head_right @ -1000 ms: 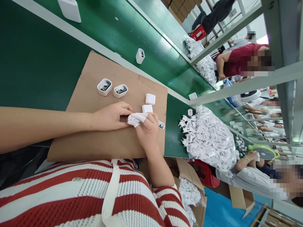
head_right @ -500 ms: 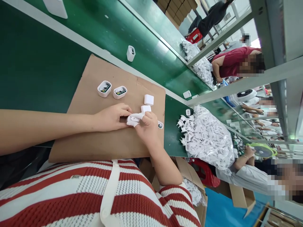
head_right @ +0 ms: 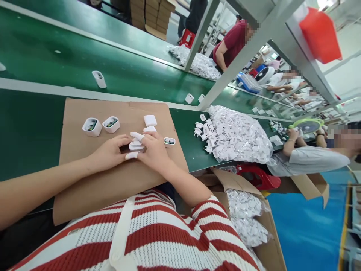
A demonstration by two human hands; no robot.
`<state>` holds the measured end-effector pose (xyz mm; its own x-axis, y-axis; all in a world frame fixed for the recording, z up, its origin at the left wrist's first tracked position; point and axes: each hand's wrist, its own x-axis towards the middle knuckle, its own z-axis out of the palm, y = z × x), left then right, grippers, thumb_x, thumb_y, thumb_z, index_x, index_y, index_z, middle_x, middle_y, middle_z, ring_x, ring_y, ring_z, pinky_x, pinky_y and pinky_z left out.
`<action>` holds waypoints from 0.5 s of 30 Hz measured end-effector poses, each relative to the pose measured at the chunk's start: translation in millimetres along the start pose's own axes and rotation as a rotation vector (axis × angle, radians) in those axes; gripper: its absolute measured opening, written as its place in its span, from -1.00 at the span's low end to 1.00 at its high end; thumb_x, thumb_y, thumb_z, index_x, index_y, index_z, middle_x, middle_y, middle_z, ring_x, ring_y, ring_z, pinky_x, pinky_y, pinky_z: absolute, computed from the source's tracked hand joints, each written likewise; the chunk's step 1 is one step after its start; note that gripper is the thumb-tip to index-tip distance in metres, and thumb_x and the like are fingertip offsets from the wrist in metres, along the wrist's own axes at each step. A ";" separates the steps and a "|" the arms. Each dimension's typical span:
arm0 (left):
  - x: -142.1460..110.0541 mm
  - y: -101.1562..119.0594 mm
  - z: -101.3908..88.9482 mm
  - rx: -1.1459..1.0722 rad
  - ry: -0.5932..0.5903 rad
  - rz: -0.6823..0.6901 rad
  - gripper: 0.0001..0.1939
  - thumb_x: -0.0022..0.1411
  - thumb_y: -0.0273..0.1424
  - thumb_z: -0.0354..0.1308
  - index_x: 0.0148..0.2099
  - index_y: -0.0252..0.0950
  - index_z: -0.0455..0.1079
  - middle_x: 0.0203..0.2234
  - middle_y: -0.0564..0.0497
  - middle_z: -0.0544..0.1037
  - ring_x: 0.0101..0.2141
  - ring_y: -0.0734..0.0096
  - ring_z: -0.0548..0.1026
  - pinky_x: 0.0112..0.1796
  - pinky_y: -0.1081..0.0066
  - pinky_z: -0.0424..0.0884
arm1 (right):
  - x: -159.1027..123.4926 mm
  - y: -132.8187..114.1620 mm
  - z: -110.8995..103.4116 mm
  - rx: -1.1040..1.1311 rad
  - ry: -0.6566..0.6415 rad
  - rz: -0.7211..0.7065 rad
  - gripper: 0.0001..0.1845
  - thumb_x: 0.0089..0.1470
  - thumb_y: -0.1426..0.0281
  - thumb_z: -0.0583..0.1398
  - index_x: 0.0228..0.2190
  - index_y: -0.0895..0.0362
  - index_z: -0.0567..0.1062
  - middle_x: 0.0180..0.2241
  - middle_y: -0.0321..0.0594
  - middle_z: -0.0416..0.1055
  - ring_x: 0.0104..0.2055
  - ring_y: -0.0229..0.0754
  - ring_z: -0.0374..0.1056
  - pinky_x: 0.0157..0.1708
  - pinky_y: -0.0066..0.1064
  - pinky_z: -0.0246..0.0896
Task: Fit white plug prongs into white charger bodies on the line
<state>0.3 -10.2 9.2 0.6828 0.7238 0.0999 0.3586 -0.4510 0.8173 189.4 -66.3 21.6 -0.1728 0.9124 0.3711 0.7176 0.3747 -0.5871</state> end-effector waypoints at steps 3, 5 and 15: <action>-4.2 20.1 -8.3 -0.012 0.008 -0.130 -0.61 0.24 -0.03 0.20 -0.16 -0.26 0.49 -0.29 -0.04 0.59 -0.30 0.17 0.51 -0.30 0.26 0.43 | -8.0 24.8 -28.5 0.023 0.208 0.086 -0.62 0.17 0.27 0.26 0.03 -0.02 0.51 -0.02 -0.16 0.49 0.08 -0.07 0.34 0.09 -0.22 0.28; -0.7 34.7 -19.8 0.012 0.062 -0.115 -0.62 0.25 -0.04 0.21 -0.12 -0.25 0.49 -0.26 -0.03 0.60 -0.28 0.18 0.51 -0.29 0.26 0.42 | -15.0 55.3 -55.3 -0.114 0.393 0.273 -0.70 0.25 0.25 0.17 -0.04 0.05 0.54 -0.05 -0.10 0.50 0.03 -0.04 0.35 0.06 -0.18 0.27; 142.4 -25.0 -108.3 0.428 0.341 -0.235 -0.60 0.18 -0.17 0.04 -0.21 -0.44 0.46 -0.33 0.03 0.54 -0.27 0.48 0.43 -0.32 0.41 0.18 | -28.6 150.7 -82.0 -0.769 0.173 0.706 -0.64 0.15 0.44 0.10 -0.06 0.29 0.50 -0.06 0.18 0.44 -0.02 0.16 0.35 -0.03 -0.08 0.20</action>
<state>19.7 160.7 64.5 0.3363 0.9246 0.1788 0.7483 -0.3777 0.5453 357.8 -49.5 -18.4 0.5055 0.8239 0.2563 0.8624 -0.4922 -0.1188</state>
